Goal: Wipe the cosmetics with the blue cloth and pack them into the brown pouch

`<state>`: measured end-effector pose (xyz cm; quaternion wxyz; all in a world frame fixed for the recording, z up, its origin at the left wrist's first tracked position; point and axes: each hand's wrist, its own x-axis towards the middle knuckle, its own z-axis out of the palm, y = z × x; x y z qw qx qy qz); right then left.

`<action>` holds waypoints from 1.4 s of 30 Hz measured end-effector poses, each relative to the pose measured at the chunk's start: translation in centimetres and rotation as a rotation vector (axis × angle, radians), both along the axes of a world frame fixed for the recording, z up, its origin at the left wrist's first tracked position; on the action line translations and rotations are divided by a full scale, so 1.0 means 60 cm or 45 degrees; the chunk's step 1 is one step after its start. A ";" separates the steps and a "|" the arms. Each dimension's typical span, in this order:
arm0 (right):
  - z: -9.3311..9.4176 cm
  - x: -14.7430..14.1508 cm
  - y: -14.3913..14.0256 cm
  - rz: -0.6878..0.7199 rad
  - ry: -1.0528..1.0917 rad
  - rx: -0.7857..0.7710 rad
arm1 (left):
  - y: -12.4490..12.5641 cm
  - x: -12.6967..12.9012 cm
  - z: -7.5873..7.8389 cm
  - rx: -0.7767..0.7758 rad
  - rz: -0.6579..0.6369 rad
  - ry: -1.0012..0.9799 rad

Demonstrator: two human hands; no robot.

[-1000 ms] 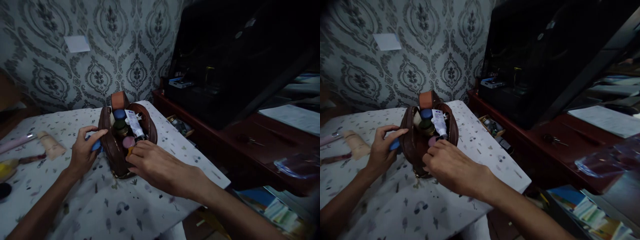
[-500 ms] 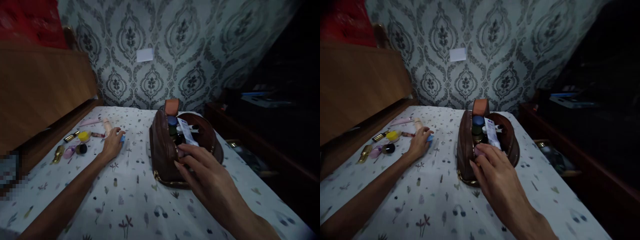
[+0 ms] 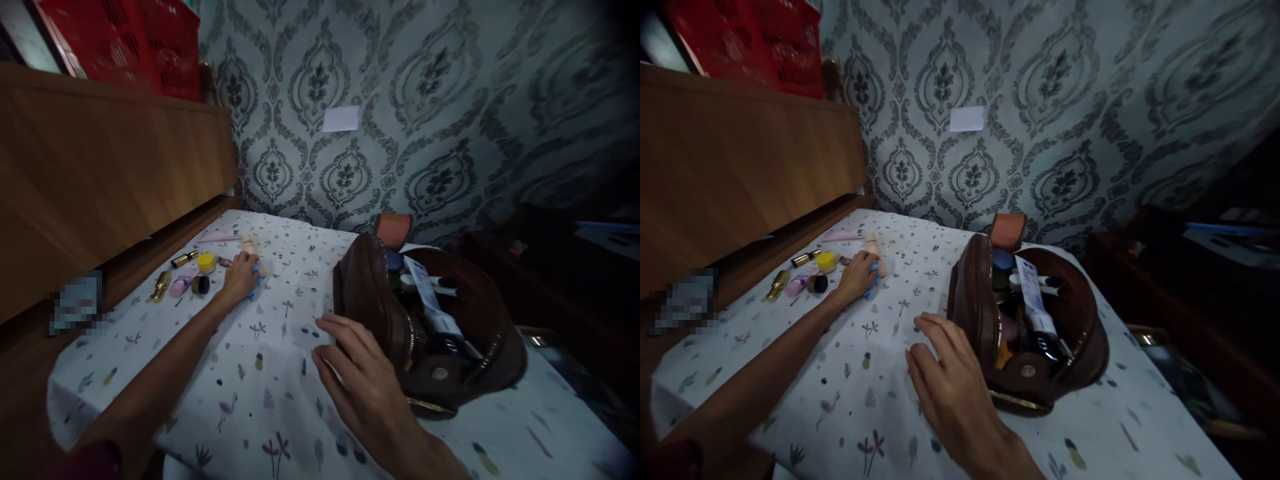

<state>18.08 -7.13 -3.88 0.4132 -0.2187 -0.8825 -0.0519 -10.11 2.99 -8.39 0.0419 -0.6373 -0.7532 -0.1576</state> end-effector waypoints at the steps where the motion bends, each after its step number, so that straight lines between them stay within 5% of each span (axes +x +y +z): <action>1: -0.007 -0.010 0.000 0.027 -0.012 -0.035 | 0.000 -0.003 0.000 -0.011 0.012 -0.008; 10: -0.091 -0.059 0.013 0.222 -0.104 -0.364 | 0.000 -0.016 -0.011 -0.045 0.028 -0.016; 14: -0.117 -0.061 0.021 0.250 -0.039 -0.520 | 0.028 -0.031 0.006 -0.010 0.120 0.027; 20: -0.115 -0.060 0.022 0.234 -0.004 -0.670 | 0.112 -0.077 0.048 0.013 0.242 0.138; 24: -0.116 -0.058 0.022 0.213 -0.018 -0.708 | 0.143 -0.117 0.045 -0.074 0.200 0.199; 30: -0.123 -0.058 0.022 0.190 -0.027 -0.750 | 0.156 -0.149 0.028 -0.130 0.155 0.333; 42: -0.129 -0.056 0.026 0.215 -0.070 -0.801 | 0.149 -0.138 0.023 -0.138 0.176 0.528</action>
